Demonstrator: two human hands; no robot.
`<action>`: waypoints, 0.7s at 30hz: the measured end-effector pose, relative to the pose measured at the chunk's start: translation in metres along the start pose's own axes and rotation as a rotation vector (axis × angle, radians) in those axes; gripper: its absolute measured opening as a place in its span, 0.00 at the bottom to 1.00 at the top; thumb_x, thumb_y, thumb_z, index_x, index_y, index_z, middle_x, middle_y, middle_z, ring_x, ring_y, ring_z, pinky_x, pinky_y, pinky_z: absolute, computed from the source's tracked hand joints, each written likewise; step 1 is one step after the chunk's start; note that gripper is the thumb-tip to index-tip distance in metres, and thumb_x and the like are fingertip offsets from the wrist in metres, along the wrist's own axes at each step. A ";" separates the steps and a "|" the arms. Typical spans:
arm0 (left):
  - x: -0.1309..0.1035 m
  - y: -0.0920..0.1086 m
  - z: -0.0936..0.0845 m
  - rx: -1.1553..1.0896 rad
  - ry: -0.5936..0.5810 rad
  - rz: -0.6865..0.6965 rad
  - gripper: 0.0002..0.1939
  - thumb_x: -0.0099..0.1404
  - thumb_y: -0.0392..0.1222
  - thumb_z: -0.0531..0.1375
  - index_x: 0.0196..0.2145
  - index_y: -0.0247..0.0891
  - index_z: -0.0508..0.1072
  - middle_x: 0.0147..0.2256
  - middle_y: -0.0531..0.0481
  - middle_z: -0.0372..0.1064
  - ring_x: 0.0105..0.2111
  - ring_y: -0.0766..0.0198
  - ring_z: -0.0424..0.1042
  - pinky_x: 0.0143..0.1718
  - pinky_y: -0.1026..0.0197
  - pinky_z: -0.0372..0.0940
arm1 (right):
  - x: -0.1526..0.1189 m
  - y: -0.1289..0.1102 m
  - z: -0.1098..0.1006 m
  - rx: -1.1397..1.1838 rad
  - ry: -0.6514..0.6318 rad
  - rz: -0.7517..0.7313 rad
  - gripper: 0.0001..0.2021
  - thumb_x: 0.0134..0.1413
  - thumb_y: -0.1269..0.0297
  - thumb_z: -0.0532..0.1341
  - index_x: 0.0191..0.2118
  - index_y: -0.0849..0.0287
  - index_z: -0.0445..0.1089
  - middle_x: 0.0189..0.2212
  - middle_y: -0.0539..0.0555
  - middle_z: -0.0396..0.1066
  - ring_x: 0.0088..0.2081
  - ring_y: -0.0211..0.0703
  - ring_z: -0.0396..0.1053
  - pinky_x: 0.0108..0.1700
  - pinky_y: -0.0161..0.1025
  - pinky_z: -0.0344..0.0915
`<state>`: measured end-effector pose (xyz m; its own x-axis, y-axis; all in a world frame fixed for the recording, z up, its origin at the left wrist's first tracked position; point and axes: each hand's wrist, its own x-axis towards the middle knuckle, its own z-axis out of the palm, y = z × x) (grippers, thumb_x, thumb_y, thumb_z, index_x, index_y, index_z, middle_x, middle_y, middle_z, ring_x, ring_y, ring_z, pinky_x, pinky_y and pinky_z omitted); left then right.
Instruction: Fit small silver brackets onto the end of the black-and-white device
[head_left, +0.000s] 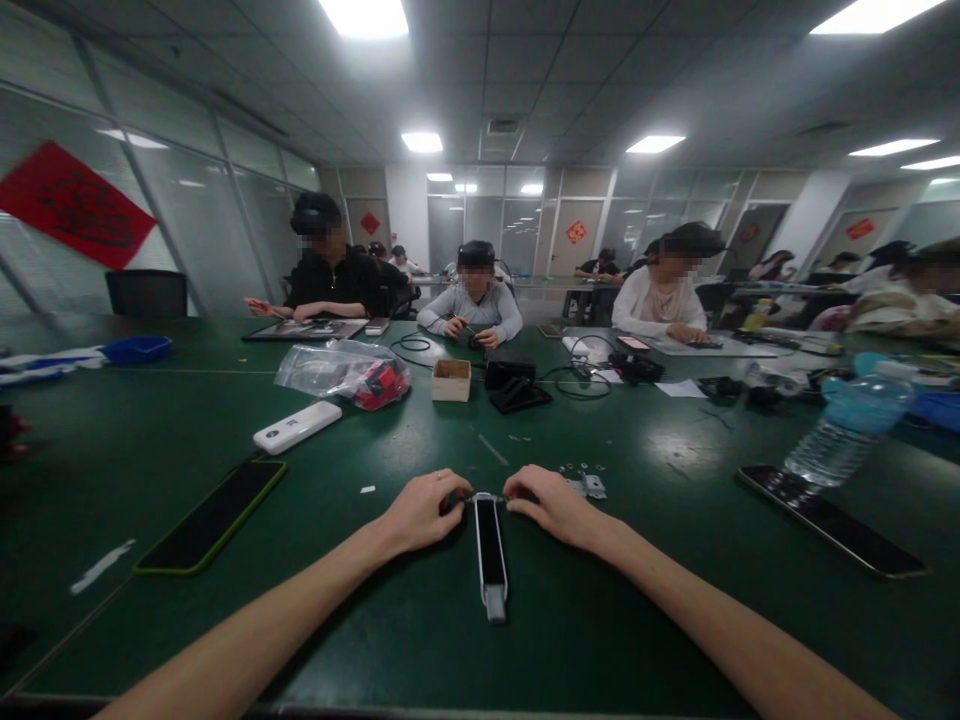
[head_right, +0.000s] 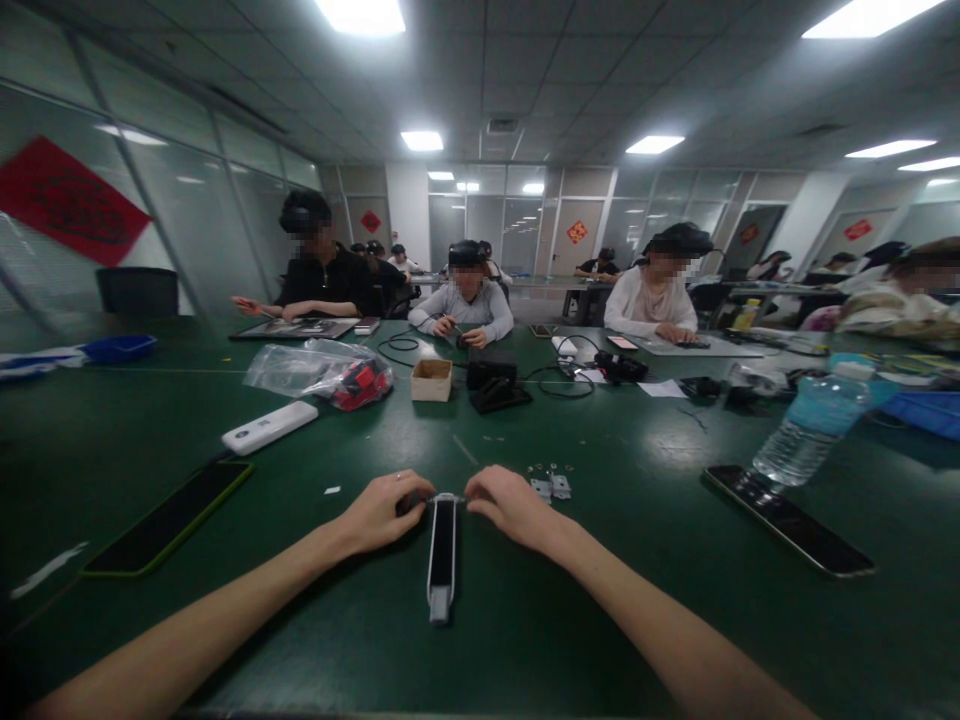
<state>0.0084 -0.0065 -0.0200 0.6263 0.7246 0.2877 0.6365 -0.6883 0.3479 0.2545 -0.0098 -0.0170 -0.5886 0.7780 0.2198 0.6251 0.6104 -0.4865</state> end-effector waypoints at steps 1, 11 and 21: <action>0.000 0.000 0.000 0.002 -0.004 -0.002 0.12 0.58 0.33 0.54 0.40 0.37 0.71 0.36 0.49 0.69 0.31 0.65 0.68 0.32 0.65 0.62 | 0.000 0.001 0.000 0.000 0.001 0.002 0.07 0.57 0.64 0.57 0.40 0.59 0.68 0.37 0.53 0.68 0.38 0.41 0.65 0.42 0.39 0.64; 0.001 0.000 0.001 0.003 0.006 0.011 0.12 0.58 0.32 0.54 0.40 0.37 0.70 0.34 0.50 0.69 0.30 0.66 0.68 0.33 0.65 0.62 | 0.000 0.001 0.002 -0.010 0.018 0.033 0.07 0.56 0.62 0.59 0.39 0.59 0.68 0.36 0.53 0.69 0.38 0.41 0.66 0.41 0.39 0.64; 0.001 -0.001 0.001 0.000 -0.012 -0.013 0.12 0.58 0.33 0.54 0.40 0.38 0.71 0.33 0.51 0.69 0.28 0.67 0.67 0.31 0.66 0.61 | 0.000 -0.003 0.004 0.054 0.032 0.087 0.07 0.54 0.62 0.60 0.38 0.58 0.69 0.36 0.52 0.70 0.36 0.40 0.68 0.39 0.37 0.65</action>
<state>0.0093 -0.0052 -0.0211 0.6231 0.7333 0.2720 0.6451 -0.6785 0.3513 0.2505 -0.0126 -0.0188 -0.5160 0.8326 0.2014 0.6440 0.5321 -0.5496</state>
